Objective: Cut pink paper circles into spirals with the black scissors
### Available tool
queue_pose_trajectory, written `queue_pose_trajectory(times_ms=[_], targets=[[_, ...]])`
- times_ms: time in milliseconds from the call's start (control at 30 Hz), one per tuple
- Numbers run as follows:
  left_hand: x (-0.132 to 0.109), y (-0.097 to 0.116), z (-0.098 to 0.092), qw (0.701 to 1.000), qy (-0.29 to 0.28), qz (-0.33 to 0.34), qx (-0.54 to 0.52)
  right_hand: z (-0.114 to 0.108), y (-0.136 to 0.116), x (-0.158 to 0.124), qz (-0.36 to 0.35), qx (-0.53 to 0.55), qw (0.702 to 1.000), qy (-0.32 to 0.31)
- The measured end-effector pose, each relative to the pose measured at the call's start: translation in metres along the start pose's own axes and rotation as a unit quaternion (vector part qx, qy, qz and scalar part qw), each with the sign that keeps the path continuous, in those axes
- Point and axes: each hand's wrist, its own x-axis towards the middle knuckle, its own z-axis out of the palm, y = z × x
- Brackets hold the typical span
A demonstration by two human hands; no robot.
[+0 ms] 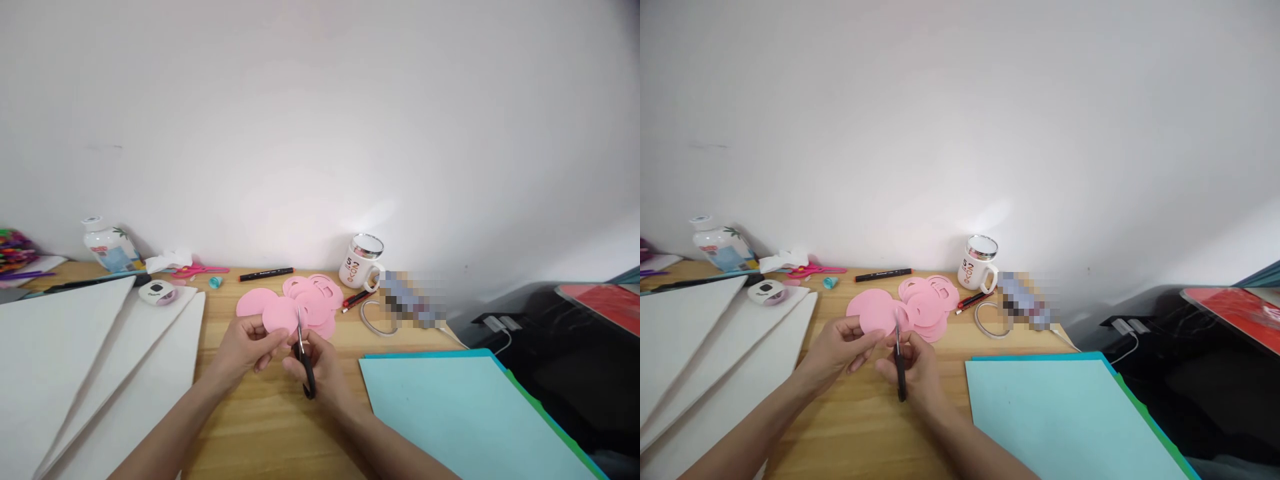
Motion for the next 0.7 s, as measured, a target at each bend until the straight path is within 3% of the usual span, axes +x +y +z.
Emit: queue_pose_trajectory(times_ms=[433,700], targets=[[0.0003,0.0022,0.0010,0.998,-0.002,0.020,-0.056,0.0025,0.0058,-0.0022,0.006,-0.005,1.000,0.001],[0.0010,-0.0004,0.0013,1.000,0.009,-0.002,-0.011,0.0012,0.0068,-0.0010,-0.015,0.006,1.000,-0.005]])
